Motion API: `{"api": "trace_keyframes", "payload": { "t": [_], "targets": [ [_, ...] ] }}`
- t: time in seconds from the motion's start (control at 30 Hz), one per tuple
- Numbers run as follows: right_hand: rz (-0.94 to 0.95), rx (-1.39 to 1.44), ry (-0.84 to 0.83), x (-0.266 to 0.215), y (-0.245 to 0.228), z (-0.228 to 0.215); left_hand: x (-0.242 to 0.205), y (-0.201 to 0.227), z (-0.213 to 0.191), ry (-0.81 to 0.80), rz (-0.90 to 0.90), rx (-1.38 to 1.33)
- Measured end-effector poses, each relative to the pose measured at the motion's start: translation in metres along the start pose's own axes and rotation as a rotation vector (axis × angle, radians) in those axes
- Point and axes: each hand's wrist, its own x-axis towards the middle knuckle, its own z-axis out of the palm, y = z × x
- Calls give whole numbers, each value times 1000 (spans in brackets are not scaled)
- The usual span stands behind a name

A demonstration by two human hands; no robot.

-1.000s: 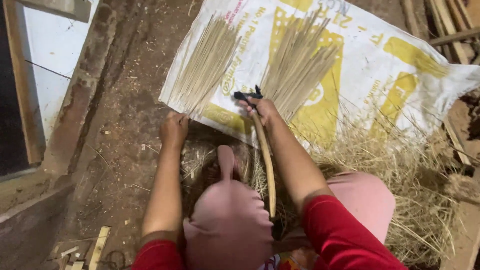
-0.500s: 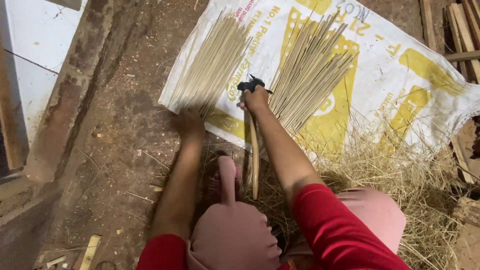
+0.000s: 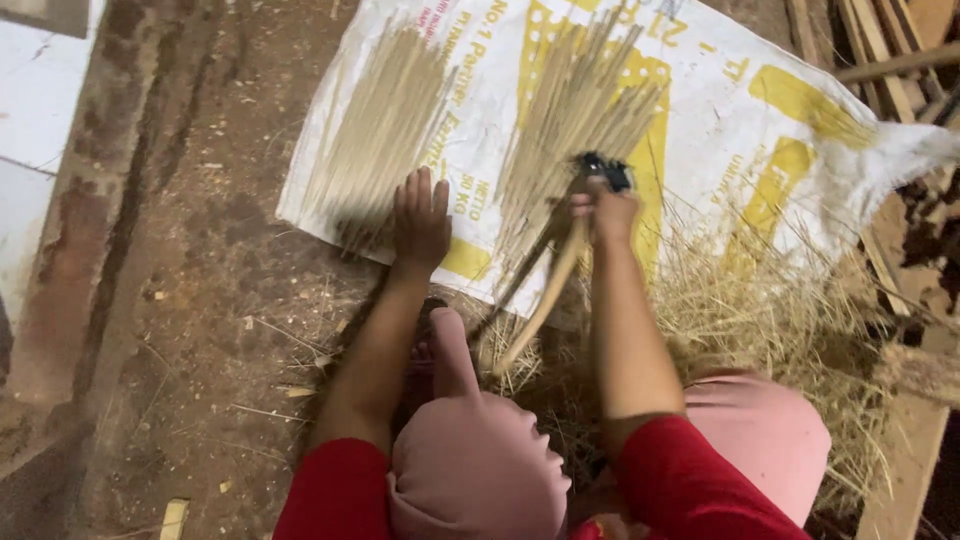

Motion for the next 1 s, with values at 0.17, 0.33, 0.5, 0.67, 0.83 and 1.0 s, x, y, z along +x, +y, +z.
{"api": "trace_keyframes", "payload": {
  "t": [0.17,0.33,0.5,0.67,0.83,1.0],
  "targets": [
    [-33,329,515,14,-45,-167,-2,59,73,-89,56,-182],
    [-68,498,571,3,-47,-201,-1,121,91,-43,125,-410],
    [-30,286,430,-64,-79,-176,17,145,43,-511,-210,-401],
    [-41,290,320,-65,-79,-182,10,135,64,-664,-345,-373],
    [-106,317,213,-77,-105,-199,35,129,-33,-663,-459,-414],
    [-62,436,-223,-128,-189,-227,55,125,-167,-377,-670,-643]
  ]
}}
